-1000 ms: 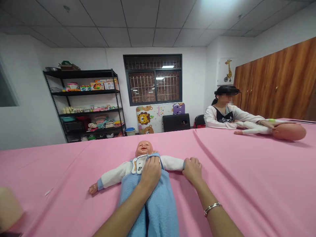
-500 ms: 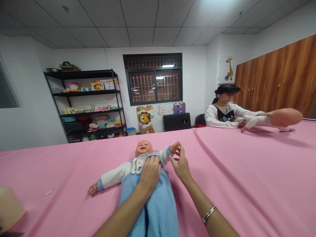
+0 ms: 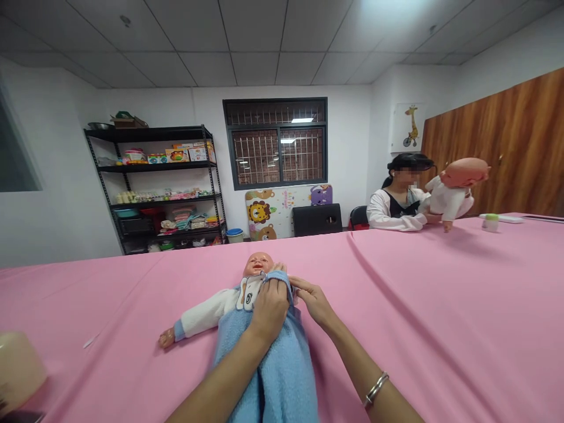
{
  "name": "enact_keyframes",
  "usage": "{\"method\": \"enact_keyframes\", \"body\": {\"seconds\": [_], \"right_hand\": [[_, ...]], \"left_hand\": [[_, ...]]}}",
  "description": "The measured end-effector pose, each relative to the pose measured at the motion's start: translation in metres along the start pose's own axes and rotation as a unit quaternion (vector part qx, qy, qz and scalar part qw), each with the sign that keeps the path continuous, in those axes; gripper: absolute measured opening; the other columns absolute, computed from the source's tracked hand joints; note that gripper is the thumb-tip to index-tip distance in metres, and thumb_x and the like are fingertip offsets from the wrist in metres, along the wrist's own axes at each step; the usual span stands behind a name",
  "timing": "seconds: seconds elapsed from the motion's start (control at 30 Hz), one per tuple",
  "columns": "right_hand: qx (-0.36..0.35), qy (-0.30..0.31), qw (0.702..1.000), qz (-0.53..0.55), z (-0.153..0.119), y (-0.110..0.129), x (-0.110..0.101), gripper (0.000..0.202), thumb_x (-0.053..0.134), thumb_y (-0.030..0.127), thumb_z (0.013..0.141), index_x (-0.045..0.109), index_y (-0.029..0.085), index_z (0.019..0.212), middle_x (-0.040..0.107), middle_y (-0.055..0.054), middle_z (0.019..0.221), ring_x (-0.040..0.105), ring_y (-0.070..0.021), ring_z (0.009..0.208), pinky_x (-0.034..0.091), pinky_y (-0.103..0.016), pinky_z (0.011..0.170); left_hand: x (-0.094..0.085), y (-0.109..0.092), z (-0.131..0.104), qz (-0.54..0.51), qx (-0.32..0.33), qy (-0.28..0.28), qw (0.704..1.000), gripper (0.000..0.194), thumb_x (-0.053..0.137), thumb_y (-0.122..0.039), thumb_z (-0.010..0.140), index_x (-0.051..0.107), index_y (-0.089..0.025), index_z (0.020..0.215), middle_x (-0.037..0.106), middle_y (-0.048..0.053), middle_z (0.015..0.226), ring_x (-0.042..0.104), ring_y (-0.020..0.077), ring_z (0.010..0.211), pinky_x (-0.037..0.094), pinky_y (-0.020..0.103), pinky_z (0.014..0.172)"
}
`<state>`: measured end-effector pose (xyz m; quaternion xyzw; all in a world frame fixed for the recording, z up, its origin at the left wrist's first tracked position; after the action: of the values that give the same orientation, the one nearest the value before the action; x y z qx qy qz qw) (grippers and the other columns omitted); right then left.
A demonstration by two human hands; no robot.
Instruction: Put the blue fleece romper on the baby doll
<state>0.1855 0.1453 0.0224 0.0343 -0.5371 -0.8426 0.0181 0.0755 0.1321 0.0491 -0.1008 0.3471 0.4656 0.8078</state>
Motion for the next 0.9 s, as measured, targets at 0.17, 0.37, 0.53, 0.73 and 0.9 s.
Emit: {"method": "enact_keyframes", "body": {"seconds": [0.17, 0.37, 0.53, 0.73, 0.9], "right_hand": [[0.067, 0.007, 0.992, 0.104, -0.004, 0.001, 0.002, 0.025, 0.053, 0.03, 0.068, 0.069, 0.018, 0.084, 0.066, -0.005, 0.097, 0.052, -0.0225, 0.104, 0.036, -0.038, 0.094], [0.08, -0.015, 0.99, 0.116, -0.001, -0.006, 0.008, 0.019, 0.059, 0.03, 0.066, 0.062, 0.016, 0.078, 0.062, -0.001, 0.076, 0.054, -0.0161, 0.08, 0.039, -0.03, 0.079], [0.099, -0.073, 0.981, 0.148, 0.001, -0.012, 0.007, 0.028, 0.065, 0.035, 0.062, 0.056, 0.018, 0.083, 0.061, 0.0, 0.072, 0.053, -0.0143, 0.072, 0.039, -0.027, 0.071], [0.061, -0.098, 0.992, 0.054, 0.0, -0.008, 0.008, 0.028, 0.066, 0.02, 0.053, 0.057, 0.017, 0.079, 0.061, -0.001, 0.071, 0.055, -0.0146, 0.069, 0.04, -0.027, 0.065], [0.064, -0.087, 0.994, 0.015, -0.001, -0.007, 0.007, 0.021, 0.062, 0.026, 0.059, 0.061, 0.015, 0.076, 0.059, -0.001, 0.069, 0.05, -0.0115, 0.063, 0.036, -0.024, 0.056]], "left_hand": [[-0.006, -0.003, 0.004, 0.036, -0.023, 0.109, 0.993, 0.02, 0.041, -0.008, 0.084, 0.058, -0.012, 0.093, 0.058, 0.01, 0.087, 0.056, 0.0235, 0.082, 0.048, 0.036, 0.07], [-0.011, -0.004, 0.009, 0.053, -0.066, 0.185, 0.979, 0.023, 0.042, -0.012, 0.085, 0.059, -0.01, 0.101, 0.06, 0.013, 0.094, 0.054, 0.027, 0.09, 0.046, 0.038, 0.072], [-0.009, -0.003, 0.011, 0.058, -0.047, 0.248, 0.966, 0.023, 0.05, -0.022, 0.083, 0.063, -0.009, 0.097, 0.063, 0.014, 0.093, 0.05, 0.0292, 0.093, 0.041, 0.04, 0.078], [-0.004, 0.0, 0.008, 0.048, -0.055, 0.27, 0.96, 0.022, 0.048, -0.021, 0.082, 0.064, -0.011, 0.093, 0.063, 0.015, 0.093, 0.051, 0.0293, 0.094, 0.038, 0.04, 0.079], [0.0, 0.0, 0.005, 0.025, -0.082, 0.267, 0.96, 0.021, 0.046, -0.018, 0.082, 0.062, -0.011, 0.094, 0.063, 0.015, 0.092, 0.055, 0.0283, 0.092, 0.04, 0.038, 0.075]]}}
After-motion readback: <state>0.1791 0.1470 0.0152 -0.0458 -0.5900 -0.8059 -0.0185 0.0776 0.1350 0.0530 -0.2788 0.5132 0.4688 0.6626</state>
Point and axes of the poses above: each hand's wrist, its own z-axis towards the middle knuckle, its own x-axis out of the palm, y = z × x, the point moved 4 cm from there along z, towards the middle knuckle
